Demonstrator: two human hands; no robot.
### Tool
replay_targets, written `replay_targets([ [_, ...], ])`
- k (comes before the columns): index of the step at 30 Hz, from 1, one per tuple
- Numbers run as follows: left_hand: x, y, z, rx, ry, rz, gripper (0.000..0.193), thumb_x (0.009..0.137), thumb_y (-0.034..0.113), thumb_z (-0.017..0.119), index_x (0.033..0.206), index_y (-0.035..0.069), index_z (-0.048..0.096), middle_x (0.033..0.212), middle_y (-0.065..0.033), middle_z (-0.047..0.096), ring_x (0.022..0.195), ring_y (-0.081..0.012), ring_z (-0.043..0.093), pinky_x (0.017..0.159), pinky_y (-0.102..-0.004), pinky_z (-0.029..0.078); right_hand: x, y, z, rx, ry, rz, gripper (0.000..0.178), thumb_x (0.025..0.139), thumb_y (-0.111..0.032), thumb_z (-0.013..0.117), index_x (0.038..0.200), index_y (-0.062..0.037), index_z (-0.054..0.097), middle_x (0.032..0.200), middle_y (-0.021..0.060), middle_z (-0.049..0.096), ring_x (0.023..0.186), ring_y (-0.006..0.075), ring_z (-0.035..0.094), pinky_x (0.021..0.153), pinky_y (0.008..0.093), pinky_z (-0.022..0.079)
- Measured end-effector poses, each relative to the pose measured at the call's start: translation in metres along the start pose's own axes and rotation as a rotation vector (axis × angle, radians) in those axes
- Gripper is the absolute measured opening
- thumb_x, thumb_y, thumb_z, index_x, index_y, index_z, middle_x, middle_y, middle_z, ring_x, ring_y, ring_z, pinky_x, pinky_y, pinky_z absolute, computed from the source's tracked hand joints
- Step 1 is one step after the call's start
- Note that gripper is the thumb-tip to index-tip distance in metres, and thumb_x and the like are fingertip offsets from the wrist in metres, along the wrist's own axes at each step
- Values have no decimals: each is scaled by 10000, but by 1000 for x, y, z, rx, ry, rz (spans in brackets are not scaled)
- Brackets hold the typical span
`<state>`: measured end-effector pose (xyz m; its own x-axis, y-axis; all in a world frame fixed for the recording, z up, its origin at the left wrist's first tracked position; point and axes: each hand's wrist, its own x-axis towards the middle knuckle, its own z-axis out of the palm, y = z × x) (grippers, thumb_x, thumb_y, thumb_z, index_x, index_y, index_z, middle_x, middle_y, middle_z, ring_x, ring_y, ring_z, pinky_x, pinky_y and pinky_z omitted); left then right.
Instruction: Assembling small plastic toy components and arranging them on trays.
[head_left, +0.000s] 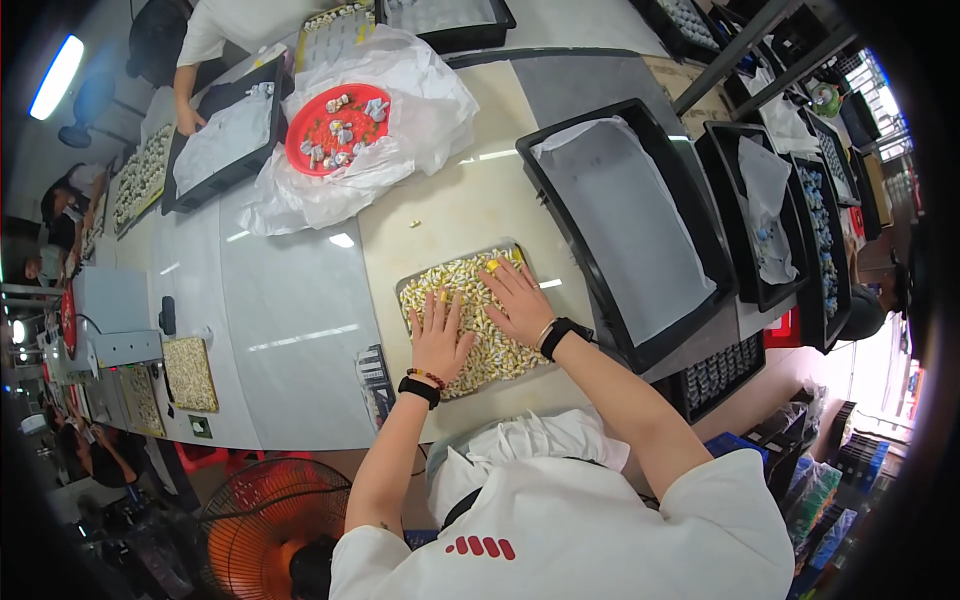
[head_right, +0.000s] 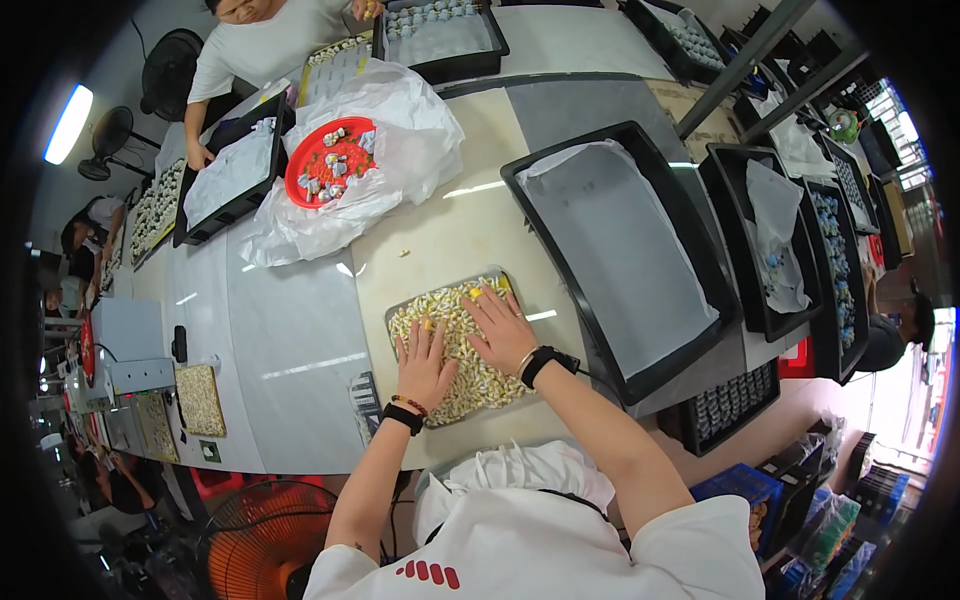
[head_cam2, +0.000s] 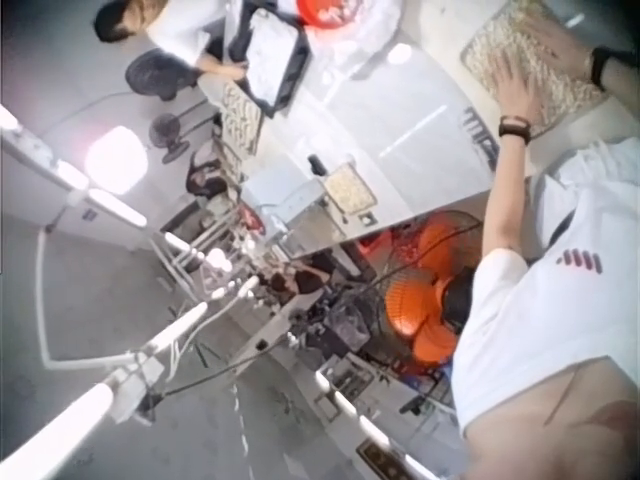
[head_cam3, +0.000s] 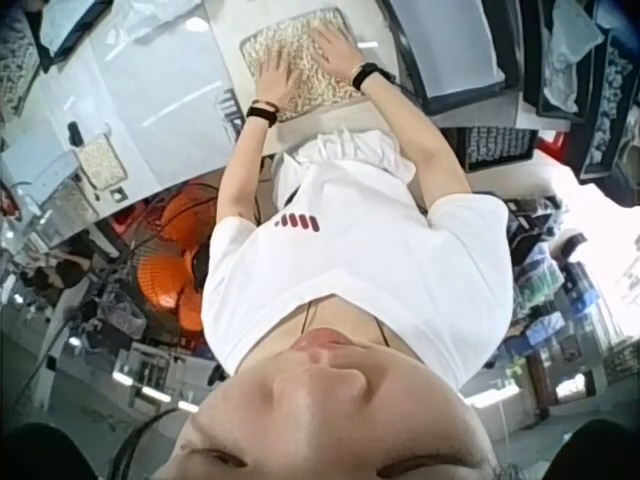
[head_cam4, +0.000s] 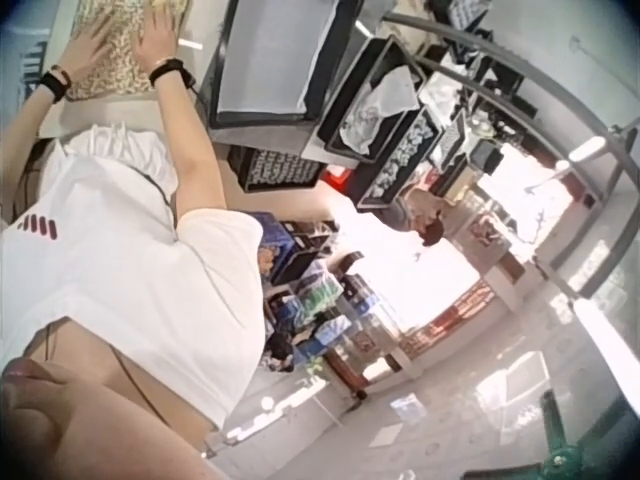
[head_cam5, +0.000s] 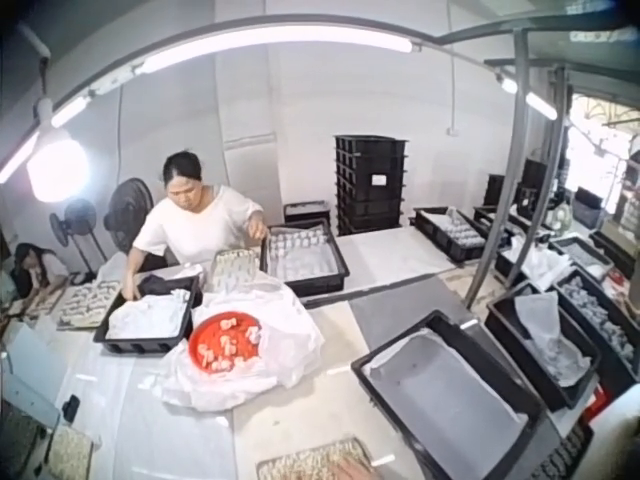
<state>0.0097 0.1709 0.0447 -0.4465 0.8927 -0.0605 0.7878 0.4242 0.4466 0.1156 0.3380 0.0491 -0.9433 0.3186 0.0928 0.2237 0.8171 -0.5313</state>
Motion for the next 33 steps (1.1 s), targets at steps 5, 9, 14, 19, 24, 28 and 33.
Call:
replay_targets([
  [5, 14, -28, -1, 132, -22, -28, 616, 868, 390, 439, 1385, 114, 249, 1439, -139, 195, 1338, -310, 142, 1058, -518, 85, 23, -2, 0, -109, -152, -81, 476, 845, -304, 494, 1273, -113, 410, 1252, 113, 433, 1251, 293, 317, 1019, 516, 227],
  [9, 15, -41, -3, 87, -51, -16, 620, 866, 384, 442, 1383, 104, 247, 1437, -147, 196, 1337, -316, 141, 1056, -523, 83, 20, 7, 0, -83, -137, -97, 440, 843, -292, 501, 1242, -117, 441, 1211, 102, 464, 1227, 290, 345, 1012, 500, 250],
  [14, 8, -52, -5, 60, -74, -30, 621, 863, 357, 444, 1378, 74, 245, 1436, -151, 195, 1338, -321, 135, 1052, -536, 62, 14, 14, -10, -27, -141, -61, 397, 839, -262, 511, 1202, -104, 480, 1180, 106, 489, 1219, 295, 359, 1006, 482, 268],
  [19, 30, -65, -8, -75, 73, -84, 610, 864, 331, 434, 1371, 48, 246, 1434, -159, 195, 1341, -318, 128, 1056, -529, 51, 35, 17, -7, -37, -47, -82, 454, 841, -281, 503, 1253, -106, 430, 1219, 133, 458, 1253, 299, 316, 1017, 493, 241],
  [24, 58, -64, -9, -78, -61, -23, 563, 878, 310, 424, 1369, 83, 268, 1405, -114, 285, 1324, -297, 193, 1058, -519, 84, 58, 18, 10, -107, -182, -94, 549, 853, -392, 468, 1314, -117, 356, 1310, 128, 385, 1286, 299, 263, 1035, 528, 172],
  [28, 50, -68, -7, -5, -28, 79, 540, 885, 315, 426, 1359, 96, 291, 1392, -102, 313, 1315, -292, 218, 1057, -507, 129, 55, 15, 10, -213, -260, -157, 585, 857, -428, 451, 1333, -110, 328, 1326, 127, 370, 1294, 297, 249, 1044, 527, 155],
  [33, 42, -51, -12, 15, -75, 190, 547, 870, 299, 438, 1363, 110, 293, 1413, -112, 270, 1318, -319, 200, 1047, -516, 162, 42, 20, 3, -148, -284, -204, 616, 857, -420, 454, 1349, -89, 289, 1336, 134, 358, 1306, 285, 230, 1045, 518, 156],
])
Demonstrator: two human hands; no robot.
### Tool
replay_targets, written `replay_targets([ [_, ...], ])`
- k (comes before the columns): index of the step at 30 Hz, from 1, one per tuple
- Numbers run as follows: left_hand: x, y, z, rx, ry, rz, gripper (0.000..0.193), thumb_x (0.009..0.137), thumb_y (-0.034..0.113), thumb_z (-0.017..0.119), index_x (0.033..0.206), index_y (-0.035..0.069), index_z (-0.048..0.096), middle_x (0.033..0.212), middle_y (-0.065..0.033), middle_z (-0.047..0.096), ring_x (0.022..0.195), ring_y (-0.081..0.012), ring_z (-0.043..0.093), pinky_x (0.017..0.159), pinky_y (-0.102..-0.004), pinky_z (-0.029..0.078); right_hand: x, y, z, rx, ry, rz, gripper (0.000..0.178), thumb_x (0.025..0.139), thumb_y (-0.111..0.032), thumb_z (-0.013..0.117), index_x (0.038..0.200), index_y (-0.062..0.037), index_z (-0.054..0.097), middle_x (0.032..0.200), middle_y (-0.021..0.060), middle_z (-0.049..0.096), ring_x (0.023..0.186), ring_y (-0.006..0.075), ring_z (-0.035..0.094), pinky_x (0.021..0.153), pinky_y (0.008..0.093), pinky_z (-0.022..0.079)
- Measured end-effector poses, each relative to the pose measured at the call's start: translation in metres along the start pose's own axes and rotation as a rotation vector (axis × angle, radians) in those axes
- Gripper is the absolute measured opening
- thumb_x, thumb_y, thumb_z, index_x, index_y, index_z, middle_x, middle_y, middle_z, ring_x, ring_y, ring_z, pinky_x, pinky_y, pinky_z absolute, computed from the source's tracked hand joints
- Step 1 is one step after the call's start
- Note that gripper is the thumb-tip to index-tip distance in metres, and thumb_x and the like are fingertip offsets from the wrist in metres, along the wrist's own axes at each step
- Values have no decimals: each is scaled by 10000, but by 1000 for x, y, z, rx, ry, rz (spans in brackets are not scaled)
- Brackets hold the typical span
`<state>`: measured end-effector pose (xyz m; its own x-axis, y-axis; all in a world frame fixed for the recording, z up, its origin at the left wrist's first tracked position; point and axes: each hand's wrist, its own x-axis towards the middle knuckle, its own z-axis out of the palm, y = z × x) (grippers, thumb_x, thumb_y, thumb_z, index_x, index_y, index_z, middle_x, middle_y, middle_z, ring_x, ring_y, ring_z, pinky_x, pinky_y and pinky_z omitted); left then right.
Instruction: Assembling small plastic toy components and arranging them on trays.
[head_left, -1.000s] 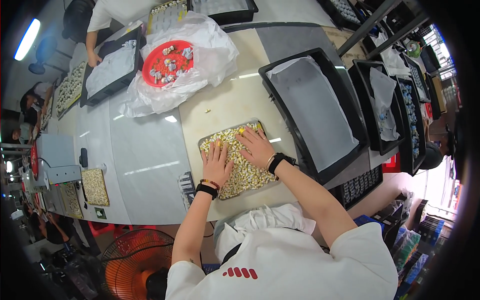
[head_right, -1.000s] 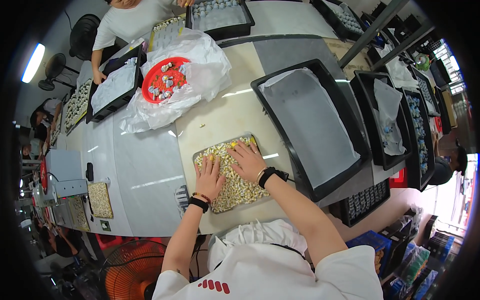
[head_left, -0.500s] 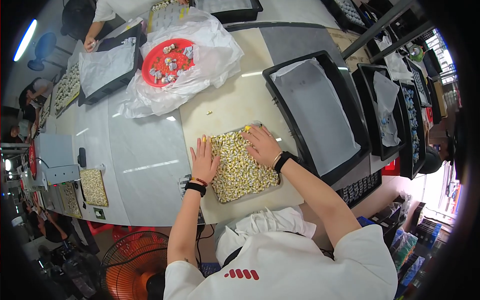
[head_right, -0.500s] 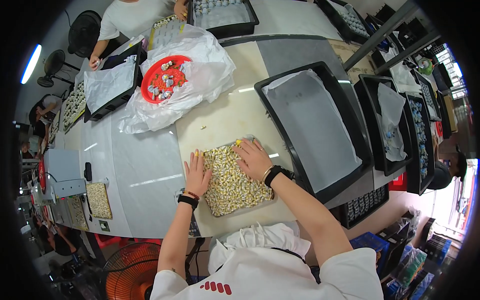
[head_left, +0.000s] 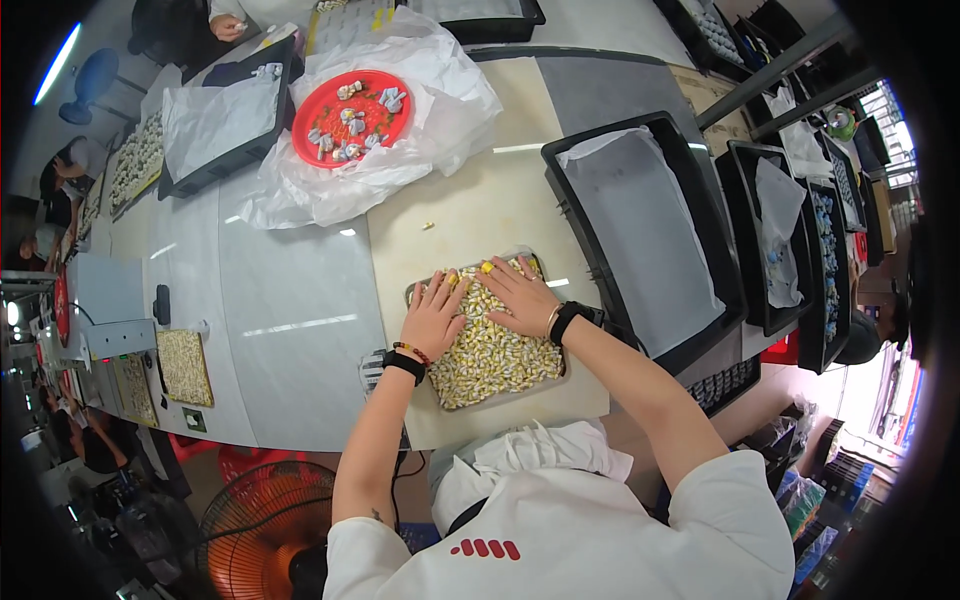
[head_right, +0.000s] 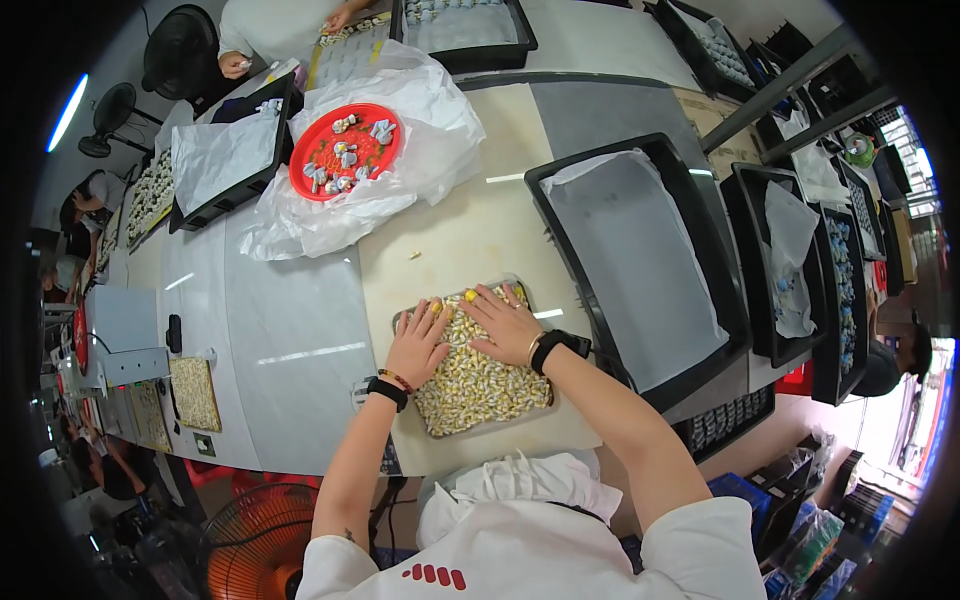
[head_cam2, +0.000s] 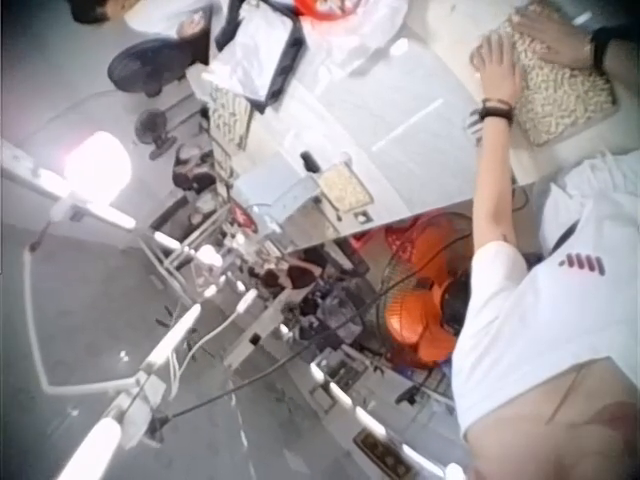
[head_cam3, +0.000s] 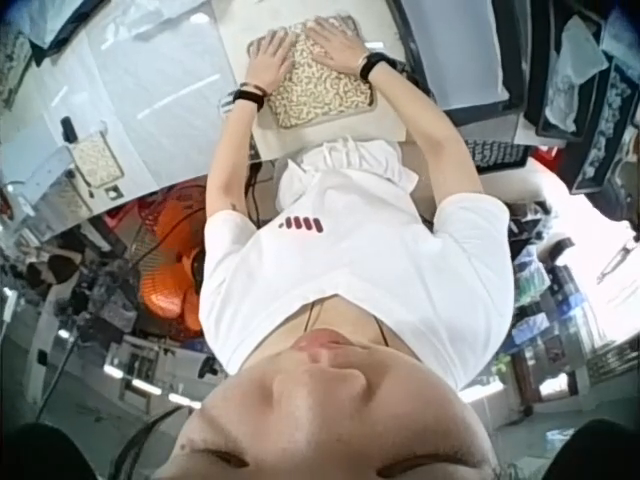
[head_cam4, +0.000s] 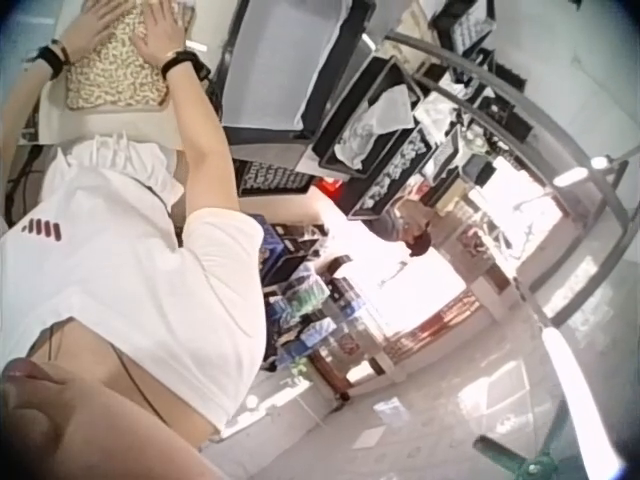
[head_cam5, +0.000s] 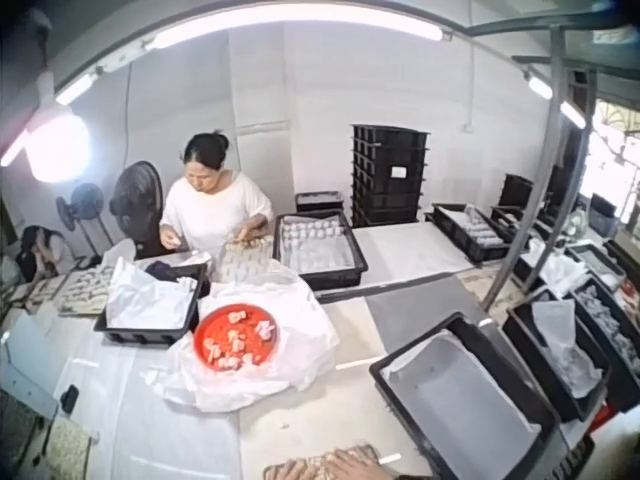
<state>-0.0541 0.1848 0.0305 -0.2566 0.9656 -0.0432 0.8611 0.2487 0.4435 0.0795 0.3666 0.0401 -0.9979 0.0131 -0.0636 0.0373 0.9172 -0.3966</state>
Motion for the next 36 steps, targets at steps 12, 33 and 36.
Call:
replay_targets([
  [12, 20, 5, -5, -35, 59, 12, 567, 861, 346, 446, 1343, 78, 316, 1367, -102, 344, 1308, -311, 225, 1049, -533, 137, 66, 4, -10, 177, 355, 148, 274, 774, -153, 547, 1038, -81, 543, 1110, 114, 480, 1037, 280, 473, 855, 403, 429],
  [33, 92, -52, -20, -127, -212, -204, 207, 706, 192, 655, 886, 91, 634, 781, -161, 636, 765, -319, 613, 709, -397, 492, 35, 16, -57, 477, -156, 185, 224, 728, -171, 634, 895, -43, 560, 855, 126, 562, 792, 274, 558, 730, 360, 458],
  [36, 95, -49, -20, 2, -278, -239, 184, 702, 189, 636, 856, 88, 627, 780, -155, 633, 750, -320, 610, 700, -397, 495, -21, 14, -58, 440, -81, 398, 279, 754, -180, 619, 986, -48, 539, 915, 119, 542, 811, 277, 548, 727, 358, 455],
])
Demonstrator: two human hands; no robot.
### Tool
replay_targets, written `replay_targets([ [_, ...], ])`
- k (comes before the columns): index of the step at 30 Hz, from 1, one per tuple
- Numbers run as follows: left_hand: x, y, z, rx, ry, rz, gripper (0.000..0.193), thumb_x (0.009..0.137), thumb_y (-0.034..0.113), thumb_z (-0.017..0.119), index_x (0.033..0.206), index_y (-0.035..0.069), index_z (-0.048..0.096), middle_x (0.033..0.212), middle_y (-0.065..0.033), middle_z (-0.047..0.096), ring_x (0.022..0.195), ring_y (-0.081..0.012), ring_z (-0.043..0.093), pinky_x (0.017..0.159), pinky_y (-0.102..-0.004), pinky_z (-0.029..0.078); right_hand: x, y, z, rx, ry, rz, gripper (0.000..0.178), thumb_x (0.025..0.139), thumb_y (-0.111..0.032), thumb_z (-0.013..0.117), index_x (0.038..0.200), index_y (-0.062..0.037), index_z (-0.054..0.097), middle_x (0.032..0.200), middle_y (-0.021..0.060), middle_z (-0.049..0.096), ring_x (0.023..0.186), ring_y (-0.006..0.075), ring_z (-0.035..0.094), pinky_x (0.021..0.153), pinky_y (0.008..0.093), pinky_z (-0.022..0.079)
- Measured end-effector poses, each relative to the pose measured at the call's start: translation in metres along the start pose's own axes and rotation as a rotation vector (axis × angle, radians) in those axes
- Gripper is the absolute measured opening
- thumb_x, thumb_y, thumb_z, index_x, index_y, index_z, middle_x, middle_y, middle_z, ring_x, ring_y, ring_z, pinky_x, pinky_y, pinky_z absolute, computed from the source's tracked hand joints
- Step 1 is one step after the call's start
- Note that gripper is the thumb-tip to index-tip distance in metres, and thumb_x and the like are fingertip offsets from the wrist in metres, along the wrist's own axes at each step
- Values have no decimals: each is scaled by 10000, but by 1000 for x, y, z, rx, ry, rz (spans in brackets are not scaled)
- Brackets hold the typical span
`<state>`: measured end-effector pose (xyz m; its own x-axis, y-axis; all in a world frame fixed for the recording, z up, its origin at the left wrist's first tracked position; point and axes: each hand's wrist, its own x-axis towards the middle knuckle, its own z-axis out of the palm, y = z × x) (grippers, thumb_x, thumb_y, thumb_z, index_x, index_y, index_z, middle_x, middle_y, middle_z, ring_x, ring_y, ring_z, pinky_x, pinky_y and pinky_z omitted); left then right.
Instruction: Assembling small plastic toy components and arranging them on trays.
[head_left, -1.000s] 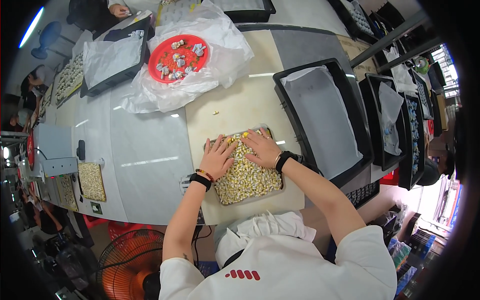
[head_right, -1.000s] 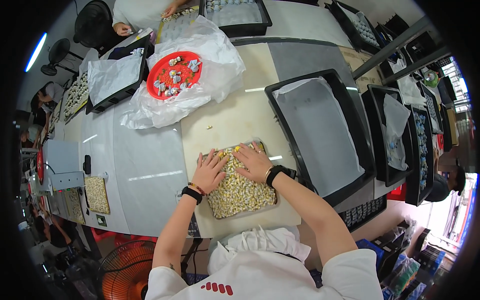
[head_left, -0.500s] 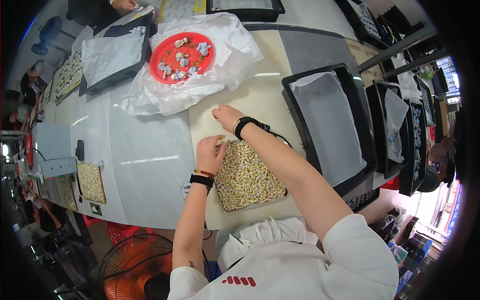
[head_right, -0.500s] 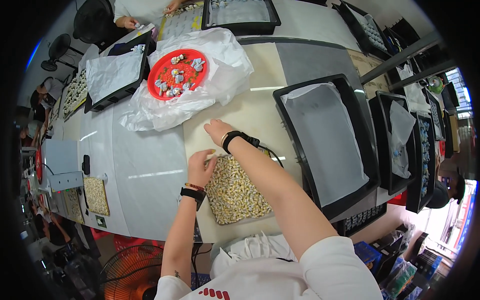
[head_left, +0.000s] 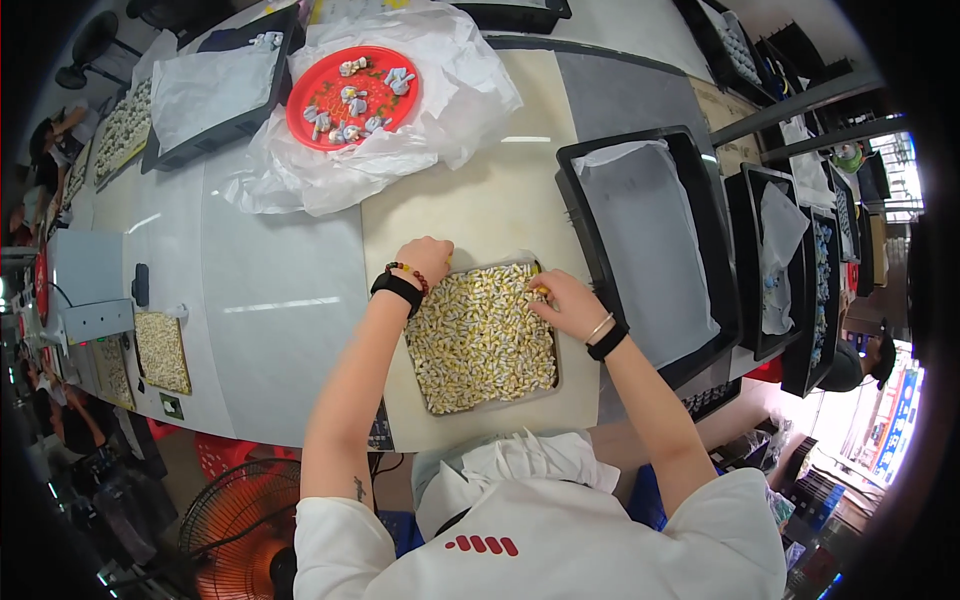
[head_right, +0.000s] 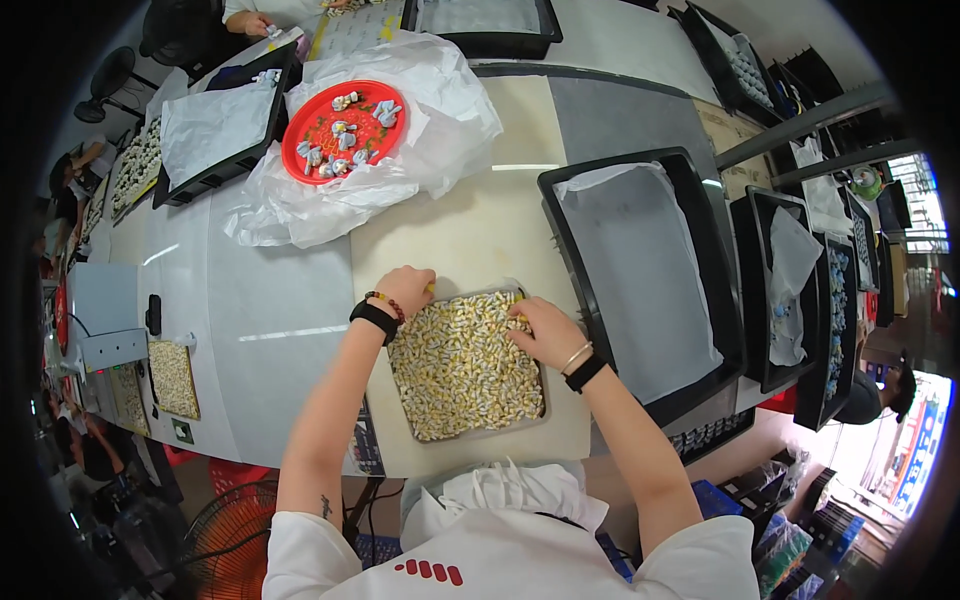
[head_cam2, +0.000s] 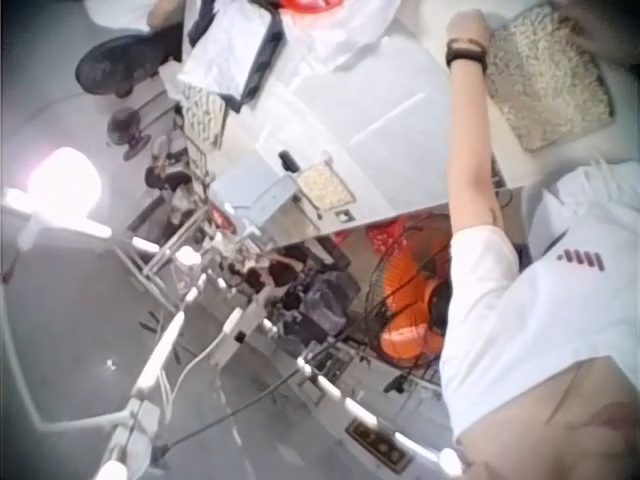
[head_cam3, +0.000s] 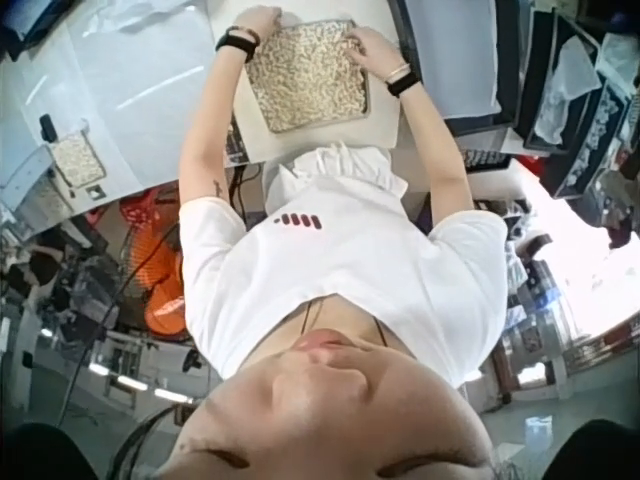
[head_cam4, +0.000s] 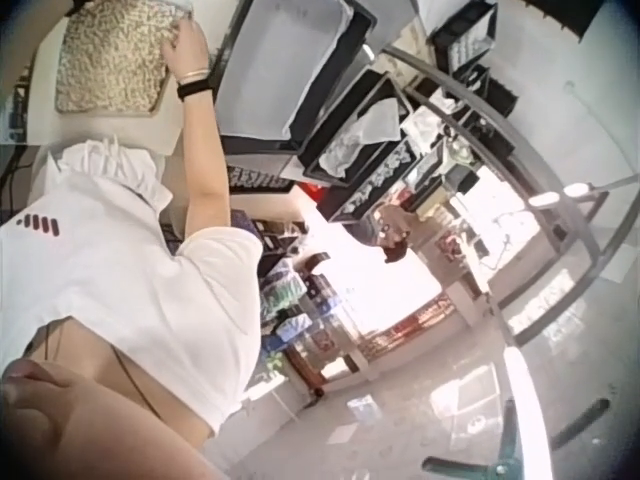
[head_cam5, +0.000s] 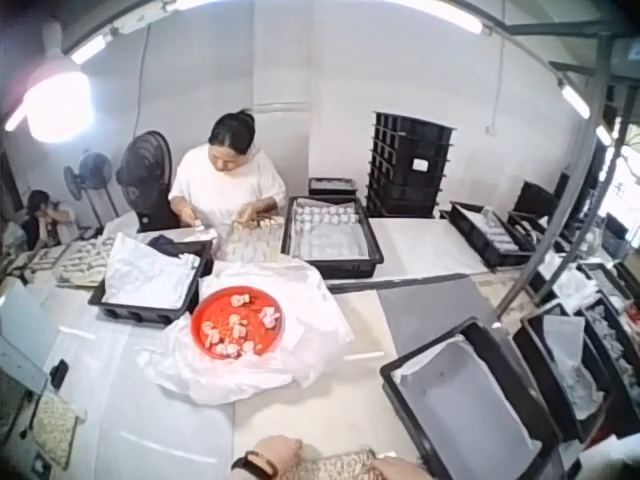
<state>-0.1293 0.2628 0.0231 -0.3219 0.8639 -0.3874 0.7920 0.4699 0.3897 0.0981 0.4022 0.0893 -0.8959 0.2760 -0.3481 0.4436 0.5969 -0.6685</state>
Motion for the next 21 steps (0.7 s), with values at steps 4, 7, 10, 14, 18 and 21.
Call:
replay_targets([
  [4, -1, -7, 3, 10, 42, -32, 193, 682, 179, 617, 850, 84, 622, 784, -160, 630, 746, -318, 608, 682, -403, 496, -43, 7, 30, -62, 229, -98, 238, 762, -154, 598, 975, -64, 542, 891, 111, 527, 853, 286, 525, 737, 367, 449],
  [7, -6, -10, 8, -86, 143, -25, 186, 685, 156, 615, 849, 68, 613, 759, -161, 628, 730, -310, 610, 657, -398, 494, -63, -4, 49, -31, 265, -114, 224, 758, -124, 586, 972, -76, 544, 885, 106, 526, 874, 289, 513, 746, 365, 445],
  [10, -23, -12, 0, -290, 270, -95, 175, 689, 124, 623, 841, 42, 597, 713, -155, 619, 680, -289, 609, 615, -369, 488, -76, -16, 62, -187, 270, -204, 330, 744, -110, 585, 1070, -96, 539, 986, 93, 514, 974, 274, 500, 798, 374, 426],
  [14, -59, 17, -3, -510, 476, -80, 127, 725, 87, 615, 838, 59, 566, 692, -128, 590, 633, -272, 589, 582, -352, 477, -70, -27, 82, -352, 341, -329, 442, 723, -114, 600, 1156, -112, 513, 1073, 77, 477, 1081, 266, 450, 853, 418, 396],
  [18, -115, 69, 45, -415, 490, 212, 114, 756, 83, 593, 866, 69, 567, 719, -101, 567, 657, -263, 559, 600, -367, 468, -61, -14, 103, -363, 283, -349, 395, 716, -89, 553, 1110, -85, 529, 1084, 67, 487, 1099, 239, 434, 869, 352, 424],
  [21, -138, 80, 70, -329, 540, 201, 146, 764, 87, 584, 909, 72, 576, 839, -95, 572, 808, -273, 548, 697, -379, 460, -67, -3, 112, -306, 228, -378, 371, 701, -82, 552, 1072, -77, 544, 1055, 64, 508, 1066, 235, 461, 840, 330, 449],
])
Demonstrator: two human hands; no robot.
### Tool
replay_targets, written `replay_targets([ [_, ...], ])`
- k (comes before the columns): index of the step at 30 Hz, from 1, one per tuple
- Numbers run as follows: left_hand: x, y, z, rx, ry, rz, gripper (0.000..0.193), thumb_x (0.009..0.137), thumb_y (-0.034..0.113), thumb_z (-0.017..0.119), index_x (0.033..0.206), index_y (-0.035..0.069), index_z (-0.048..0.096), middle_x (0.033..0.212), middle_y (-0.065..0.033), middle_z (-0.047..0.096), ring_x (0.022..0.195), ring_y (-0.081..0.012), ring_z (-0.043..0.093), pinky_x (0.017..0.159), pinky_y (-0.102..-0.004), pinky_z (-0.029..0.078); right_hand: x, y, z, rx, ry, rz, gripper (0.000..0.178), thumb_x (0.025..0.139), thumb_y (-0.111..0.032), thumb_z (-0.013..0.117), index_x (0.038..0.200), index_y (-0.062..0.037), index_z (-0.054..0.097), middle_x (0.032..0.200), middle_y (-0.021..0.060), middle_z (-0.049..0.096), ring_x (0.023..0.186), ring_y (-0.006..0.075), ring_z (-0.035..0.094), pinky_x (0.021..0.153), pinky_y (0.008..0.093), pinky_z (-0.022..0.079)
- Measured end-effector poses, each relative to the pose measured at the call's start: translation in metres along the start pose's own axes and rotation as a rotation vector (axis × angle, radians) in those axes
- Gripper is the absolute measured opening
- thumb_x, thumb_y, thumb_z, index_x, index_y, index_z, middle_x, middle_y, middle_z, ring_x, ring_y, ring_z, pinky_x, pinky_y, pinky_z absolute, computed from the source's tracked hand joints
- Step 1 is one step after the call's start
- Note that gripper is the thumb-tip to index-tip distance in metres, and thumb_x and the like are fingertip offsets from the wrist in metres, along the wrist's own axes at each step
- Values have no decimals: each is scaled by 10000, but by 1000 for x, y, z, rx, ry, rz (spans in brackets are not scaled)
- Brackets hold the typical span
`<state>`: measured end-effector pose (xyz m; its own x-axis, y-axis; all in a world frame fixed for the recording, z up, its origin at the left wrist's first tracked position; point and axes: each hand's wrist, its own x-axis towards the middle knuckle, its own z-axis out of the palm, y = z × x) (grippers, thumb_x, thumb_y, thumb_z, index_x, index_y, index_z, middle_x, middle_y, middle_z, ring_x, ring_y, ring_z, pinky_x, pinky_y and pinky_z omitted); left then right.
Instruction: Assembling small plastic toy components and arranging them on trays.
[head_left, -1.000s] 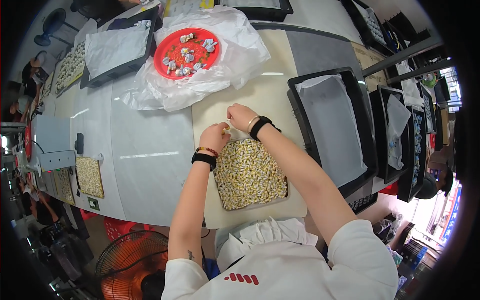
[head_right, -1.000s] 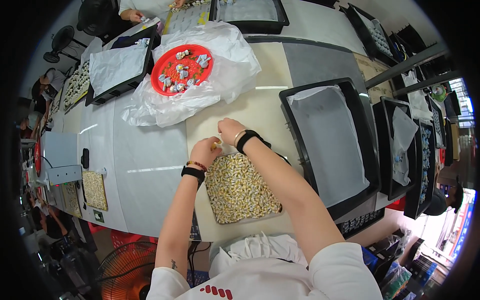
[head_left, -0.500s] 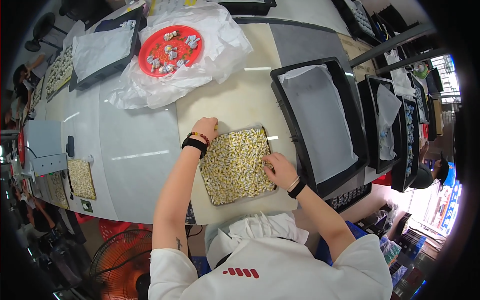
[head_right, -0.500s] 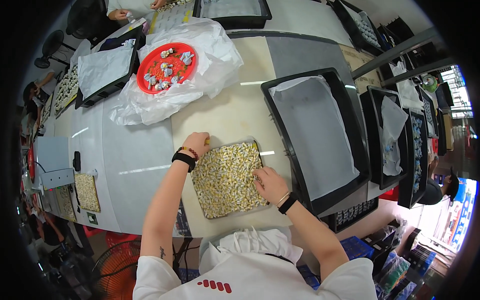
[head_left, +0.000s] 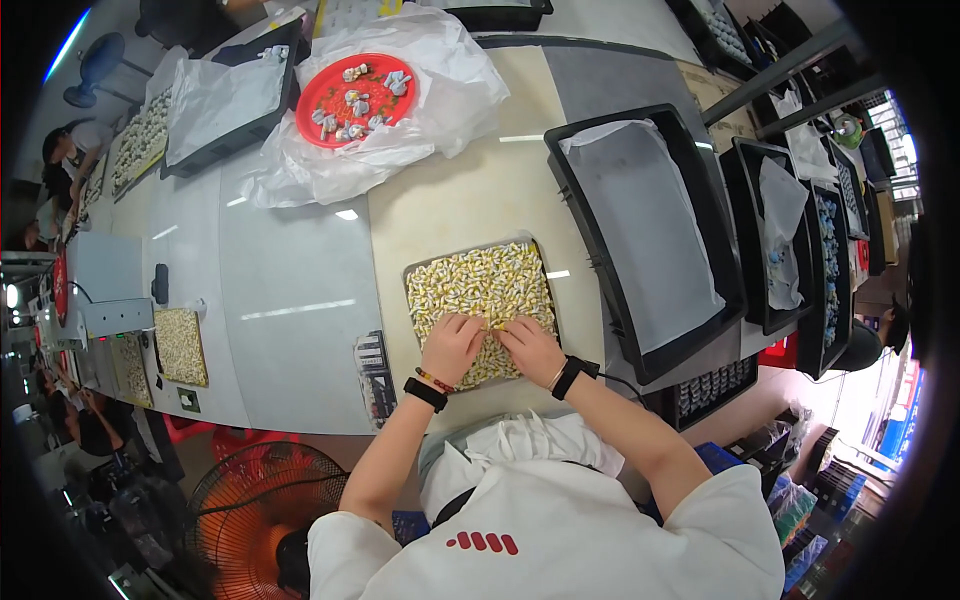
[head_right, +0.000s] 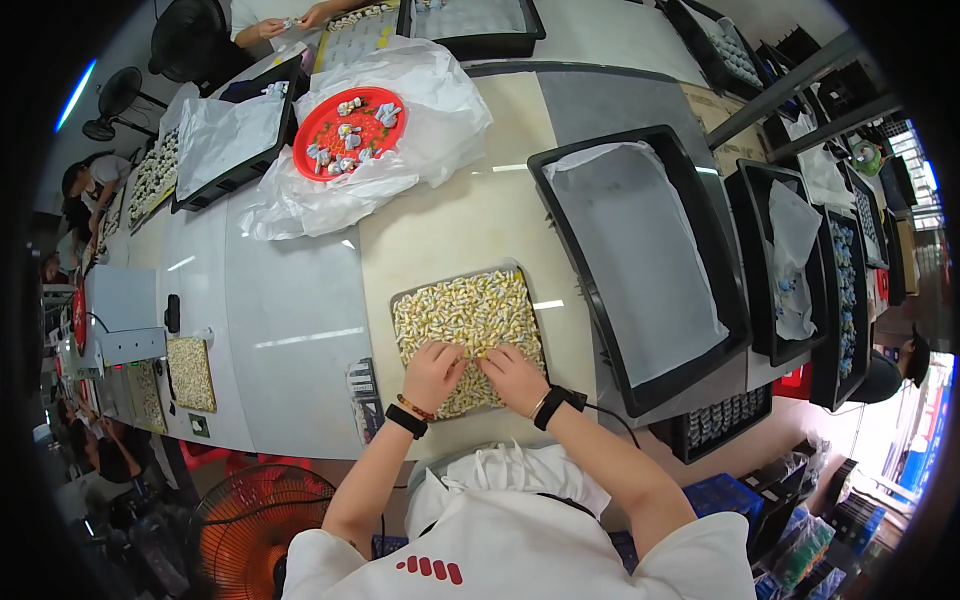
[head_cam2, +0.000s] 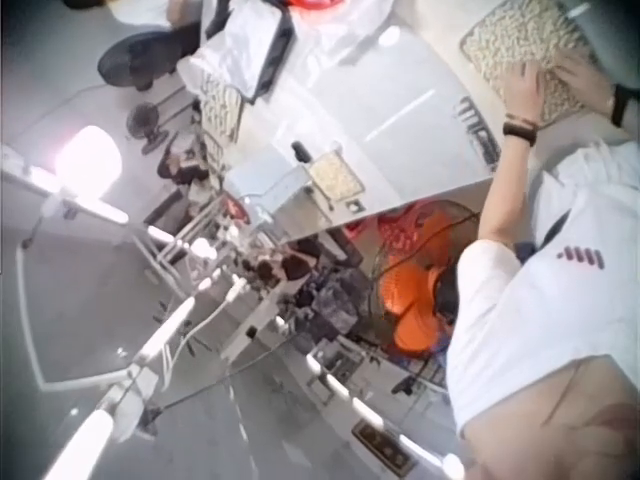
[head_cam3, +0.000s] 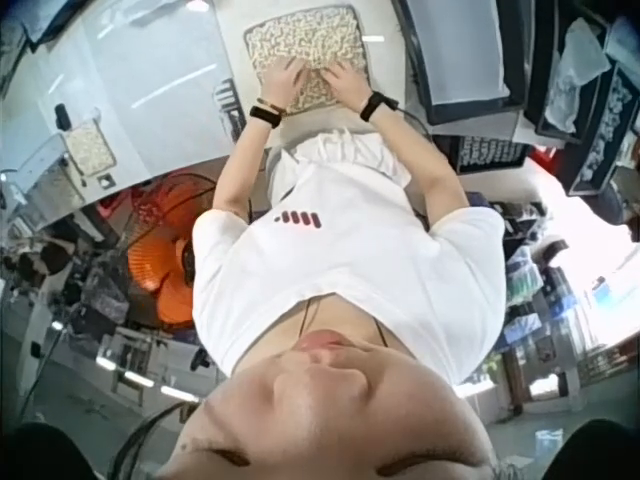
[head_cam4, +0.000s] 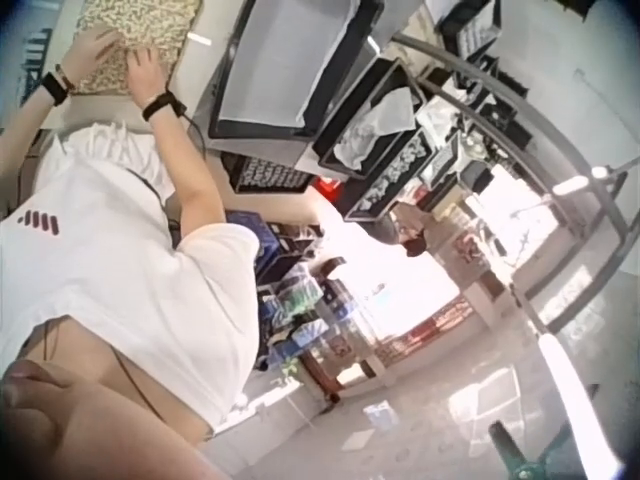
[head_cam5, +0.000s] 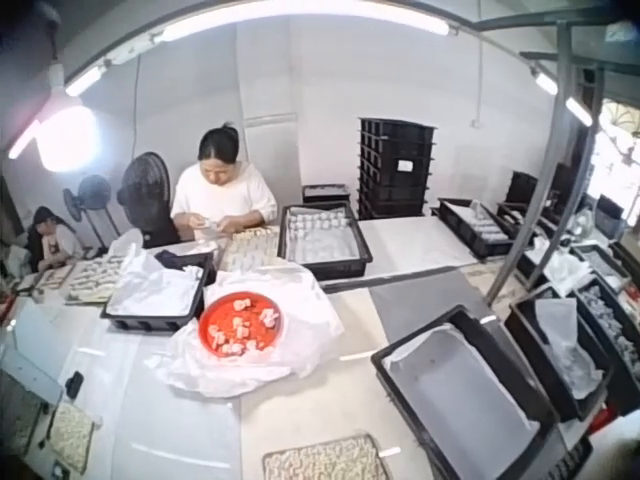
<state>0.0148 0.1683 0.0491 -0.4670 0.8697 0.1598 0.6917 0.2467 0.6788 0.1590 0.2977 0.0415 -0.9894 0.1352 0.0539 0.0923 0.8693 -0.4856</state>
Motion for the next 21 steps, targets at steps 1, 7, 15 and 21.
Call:
replay_targets([
  [1, -2, 4, 0, 25, 50, -17, 185, 769, 97, 579, 954, 75, 580, 927, -96, 574, 914, -285, 537, 762, -393, 449, -3, 0, 2, -1, -1, -3, 371, 701, -82, 552, 1072, -77, 544, 1055, 64, 508, 1066, 235, 461, 840, 330, 449],
  [7, 14, 4, 6, 183, -15, 107, 347, 775, 143, 581, 1115, 94, 533, 1178, -120, 486, 1179, -326, 389, 952, -469, 337, -7, -1, -10, 42, 48, -203, 329, 696, -65, 550, 1024, -71, 567, 1017, 75, 532, 1040, 251, 484, 842, 336, 451],
  [15, -12, 0, 20, 34, -23, 180, 233, 734, 81, 611, 964, 61, 583, 1007, -106, 541, 1070, -315, 481, 905, -426, 406, 35, 20, -22, 35, 226, 113, 357, 751, -11, 534, 1103, -67, 541, 1098, 124, 498, 1118, 315, 437, 923, 389, 396],
  [21, -31, 5, 9, 43, -94, 212, 293, 757, 73, 595, 1049, 71, 572, 1037, -108, 548, 1118, -328, 464, 961, -475, 349, 18, 26, 3, 53, 137, 58, 395, 736, 13, 512, 1122, -74, 533, 1067, 124, 524, 1148, 303, 432, 982, 391, 353],
])
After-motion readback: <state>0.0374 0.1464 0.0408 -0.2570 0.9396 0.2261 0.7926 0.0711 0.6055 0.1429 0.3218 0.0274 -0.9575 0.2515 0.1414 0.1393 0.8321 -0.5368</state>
